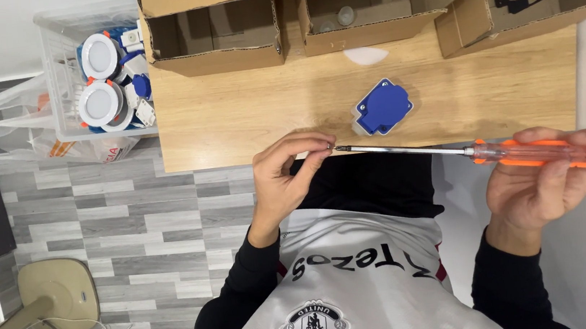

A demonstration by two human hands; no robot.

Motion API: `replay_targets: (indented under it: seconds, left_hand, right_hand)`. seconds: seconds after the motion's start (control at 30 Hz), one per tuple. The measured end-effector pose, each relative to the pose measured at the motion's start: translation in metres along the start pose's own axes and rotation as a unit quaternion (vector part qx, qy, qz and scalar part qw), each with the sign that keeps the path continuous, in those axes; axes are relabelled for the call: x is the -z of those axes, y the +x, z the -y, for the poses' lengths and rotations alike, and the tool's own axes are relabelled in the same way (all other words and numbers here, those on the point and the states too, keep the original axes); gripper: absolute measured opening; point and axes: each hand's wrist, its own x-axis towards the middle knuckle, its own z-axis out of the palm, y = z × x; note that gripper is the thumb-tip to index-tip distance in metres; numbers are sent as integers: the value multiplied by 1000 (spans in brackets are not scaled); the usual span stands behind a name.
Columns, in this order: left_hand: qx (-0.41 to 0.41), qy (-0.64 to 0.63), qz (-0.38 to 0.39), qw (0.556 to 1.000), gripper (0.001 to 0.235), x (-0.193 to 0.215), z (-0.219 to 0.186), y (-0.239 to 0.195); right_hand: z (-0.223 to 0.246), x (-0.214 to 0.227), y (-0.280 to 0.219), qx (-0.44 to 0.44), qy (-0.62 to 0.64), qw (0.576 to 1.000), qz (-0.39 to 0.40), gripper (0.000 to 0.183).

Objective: Disassembling an electrical socket by removing screws with a screwdriver and separating the components.

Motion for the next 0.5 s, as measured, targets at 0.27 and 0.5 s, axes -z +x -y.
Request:
replay_targets:
  seconds: [0.27, 0.5]
  left_hand:
    - [-7, -3, 13, 1000, 10, -3, 0, 1]
    - [-20, -8, 24, 999, 7, -5, -3, 2]
  right_hand:
    - [-1, 3, -1, 7, -3, 1000, 7, 24]
    - [-1, 10, 0, 4, -2, 1000, 11, 24]
